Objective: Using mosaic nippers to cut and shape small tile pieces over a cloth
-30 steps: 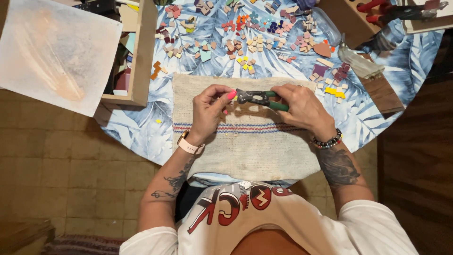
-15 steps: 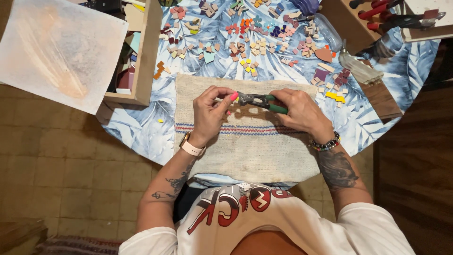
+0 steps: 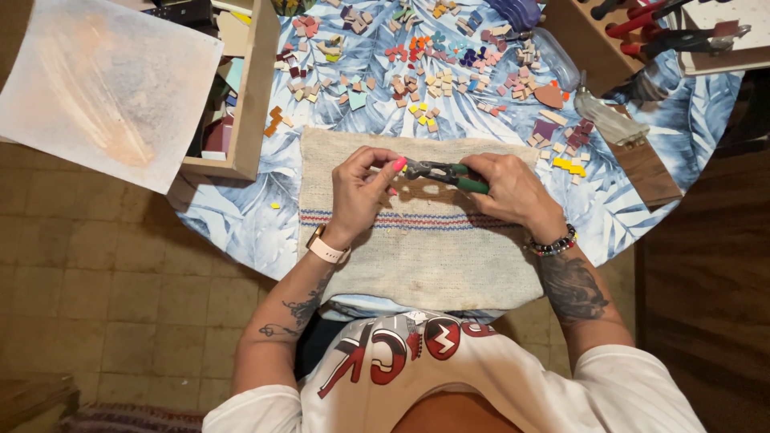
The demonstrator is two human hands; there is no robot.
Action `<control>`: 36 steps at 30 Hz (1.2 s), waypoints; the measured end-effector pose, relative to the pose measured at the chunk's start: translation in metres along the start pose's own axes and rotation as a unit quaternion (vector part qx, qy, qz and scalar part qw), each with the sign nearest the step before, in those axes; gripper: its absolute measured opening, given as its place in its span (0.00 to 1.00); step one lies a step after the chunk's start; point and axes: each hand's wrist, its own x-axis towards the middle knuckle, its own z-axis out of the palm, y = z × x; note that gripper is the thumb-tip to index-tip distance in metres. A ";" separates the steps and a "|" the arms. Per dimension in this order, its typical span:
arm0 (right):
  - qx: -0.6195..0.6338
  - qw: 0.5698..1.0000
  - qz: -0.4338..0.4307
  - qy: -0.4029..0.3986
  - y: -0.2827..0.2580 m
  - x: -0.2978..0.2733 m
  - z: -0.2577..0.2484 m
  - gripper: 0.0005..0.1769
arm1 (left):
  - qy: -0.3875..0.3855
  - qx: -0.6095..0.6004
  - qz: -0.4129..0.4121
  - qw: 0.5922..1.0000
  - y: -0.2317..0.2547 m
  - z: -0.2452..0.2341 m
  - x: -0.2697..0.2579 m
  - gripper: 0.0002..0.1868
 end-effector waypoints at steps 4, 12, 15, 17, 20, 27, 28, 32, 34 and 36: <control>0.012 1.000 0.014 -0.007 0.001 0.000 0.000 0.18 | -0.003 -0.002 -0.004 1.000 -0.001 -0.001 0.001 0.05; 0.018 1.000 0.010 -0.011 0.006 -0.001 0.003 0.19 | -0.003 0.012 0.008 1.000 -0.001 -0.002 0.004 0.10; 0.019 1.000 0.010 -0.003 0.008 -0.003 0.005 0.19 | 0.007 0.012 0.018 1.000 -0.003 -0.002 0.005 0.13; 0.019 0.999 0.026 -0.003 0.006 -0.002 0.003 0.18 | 0.000 0.041 0.042 0.998 -0.005 -0.003 0.006 0.15; 0.017 0.999 0.028 -0.009 0.002 -0.003 0.001 0.17 | -0.058 0.135 0.065 0.987 -0.027 -0.005 0.006 0.19; 0.022 0.999 0.033 -0.023 -0.001 -0.002 -0.002 0.16 | -0.140 0.235 0.137 0.952 -0.016 -0.007 0.006 0.17; 0.017 0.999 0.020 -0.019 0.000 -0.003 -0.001 0.18 | -0.139 0.233 0.142 0.952 -0.018 -0.008 0.006 0.16; 0.001 1.000 0.018 -0.026 -0.003 -0.001 -0.004 0.18 | -0.142 0.228 0.143 0.952 -0.021 -0.008 0.006 0.15; 0.005 0.999 0.020 -0.028 -0.003 0.000 -0.005 0.17 | -0.142 0.225 0.135 0.955 -0.017 -0.007 0.007 0.15; 0.010 0.999 0.023 -0.032 -0.005 0.000 -0.006 0.16 | -0.142 0.221 0.125 0.957 -0.016 -0.007 0.006 0.15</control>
